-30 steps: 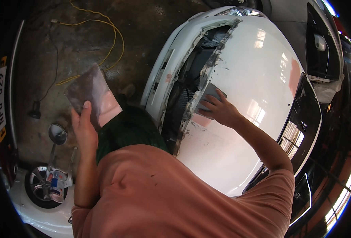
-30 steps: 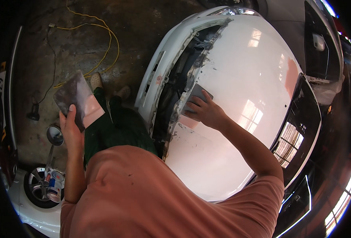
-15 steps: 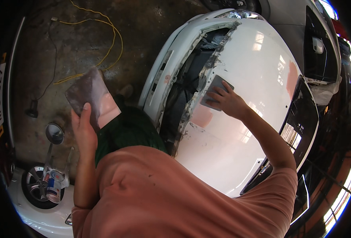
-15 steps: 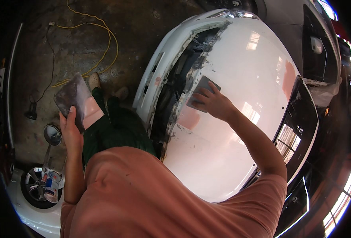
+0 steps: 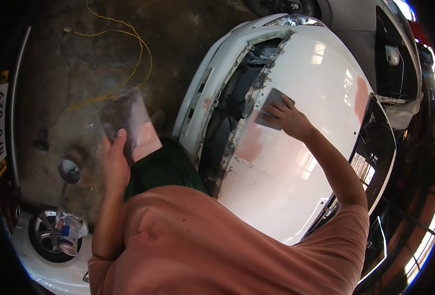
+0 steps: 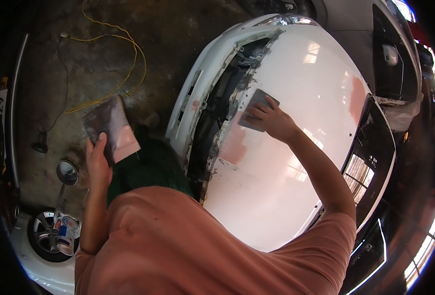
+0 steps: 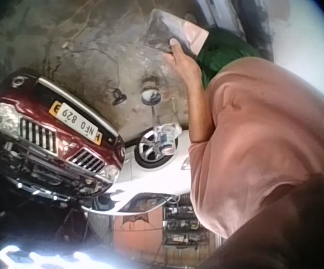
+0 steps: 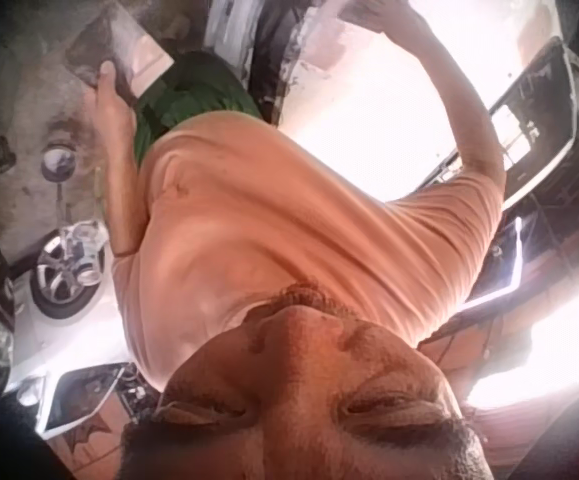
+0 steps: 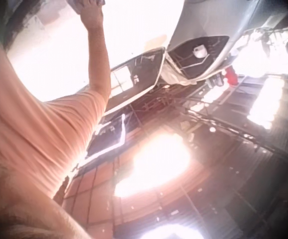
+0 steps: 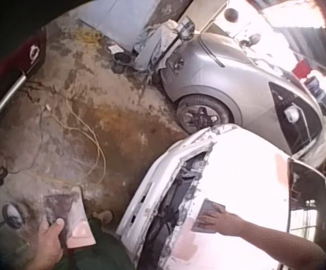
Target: The person applies body filler to several areas of a white car bumper and hood using a spreader tool, smoothing the filler over the damaged sections.
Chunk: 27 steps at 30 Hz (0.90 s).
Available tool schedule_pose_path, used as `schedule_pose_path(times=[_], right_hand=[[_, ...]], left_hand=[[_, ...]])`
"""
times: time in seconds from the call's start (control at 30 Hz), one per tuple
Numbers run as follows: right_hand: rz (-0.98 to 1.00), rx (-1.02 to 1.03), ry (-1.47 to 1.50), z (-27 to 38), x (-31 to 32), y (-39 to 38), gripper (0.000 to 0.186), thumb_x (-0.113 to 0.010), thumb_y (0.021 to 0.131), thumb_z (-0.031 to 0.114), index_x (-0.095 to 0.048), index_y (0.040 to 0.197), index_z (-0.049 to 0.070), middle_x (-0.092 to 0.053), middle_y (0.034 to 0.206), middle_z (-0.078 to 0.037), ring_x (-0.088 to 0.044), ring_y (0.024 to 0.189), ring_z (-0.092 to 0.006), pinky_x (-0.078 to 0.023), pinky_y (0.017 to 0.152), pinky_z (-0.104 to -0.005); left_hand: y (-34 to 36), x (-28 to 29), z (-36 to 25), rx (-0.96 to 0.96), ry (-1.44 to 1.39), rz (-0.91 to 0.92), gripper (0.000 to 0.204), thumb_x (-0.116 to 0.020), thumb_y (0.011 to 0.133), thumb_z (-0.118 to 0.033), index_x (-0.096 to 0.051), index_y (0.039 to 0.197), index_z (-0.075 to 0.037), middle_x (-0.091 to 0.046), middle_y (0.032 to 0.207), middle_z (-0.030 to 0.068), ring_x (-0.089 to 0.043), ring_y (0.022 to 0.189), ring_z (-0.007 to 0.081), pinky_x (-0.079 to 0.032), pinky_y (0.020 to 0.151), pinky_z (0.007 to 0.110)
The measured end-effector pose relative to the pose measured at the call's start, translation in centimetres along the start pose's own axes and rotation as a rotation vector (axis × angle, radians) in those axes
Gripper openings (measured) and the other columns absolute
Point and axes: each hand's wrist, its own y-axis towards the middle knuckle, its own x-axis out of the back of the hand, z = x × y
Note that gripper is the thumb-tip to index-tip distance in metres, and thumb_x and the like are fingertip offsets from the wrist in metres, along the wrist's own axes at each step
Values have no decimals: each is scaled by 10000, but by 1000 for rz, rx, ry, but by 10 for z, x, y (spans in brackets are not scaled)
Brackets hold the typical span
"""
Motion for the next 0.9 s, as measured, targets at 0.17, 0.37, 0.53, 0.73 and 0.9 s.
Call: schedule_pose_path(times=[0.17,0.37,0.53,0.73,0.9], right_hand=[[-52,-169,147,27,-35,-23,693,-654,808,45,-492,1449,251,-489,1450,11,-381,1415,-212,-228,1235,-496],[-212,-624,477,74,-9,-63,642,-587,805,-57,-531,1404,168,-514,1426,-44,-430,1376,-251,-288,1205,-472],[-1108,-743,1142,162,102,-34,725,-461,752,-268,-506,1396,63,-510,1360,-205,-498,1297,-359,-426,1094,-416],[-1247,-805,1068,215,128,-20,719,-563,737,-232,-552,1364,120,-532,1312,-196,-508,1269,-374,-450,1053,-432],[-754,-1084,812,203,90,-59,551,-630,744,-90,-659,1232,163,-572,1282,-110,-532,1225,-352,-444,1042,-458]], left_hand=[[13,-36,11,208,-100,153,449,-608,1006,-194,-481,1390,0,-593,1304,87,-564,1171,177,-423,1029,315],[17,-107,28,290,-87,379,365,-623,994,-191,-525,1304,-25,-613,1239,65,-567,1128,161,-427,1012,313],[-12,-180,36,404,-122,583,319,-575,1009,-189,-526,1294,-54,-615,1200,61,-595,1070,161,-489,953,336],[-49,-209,24,479,-130,668,278,-542,1015,-155,-523,1275,-57,-627,1177,61,-621,1054,175,-518,923,350],[-44,-209,13,290,-153,638,311,-563,1009,-128,-510,1308,-65,-607,1228,64,-596,1108,169,-493,960,336]])
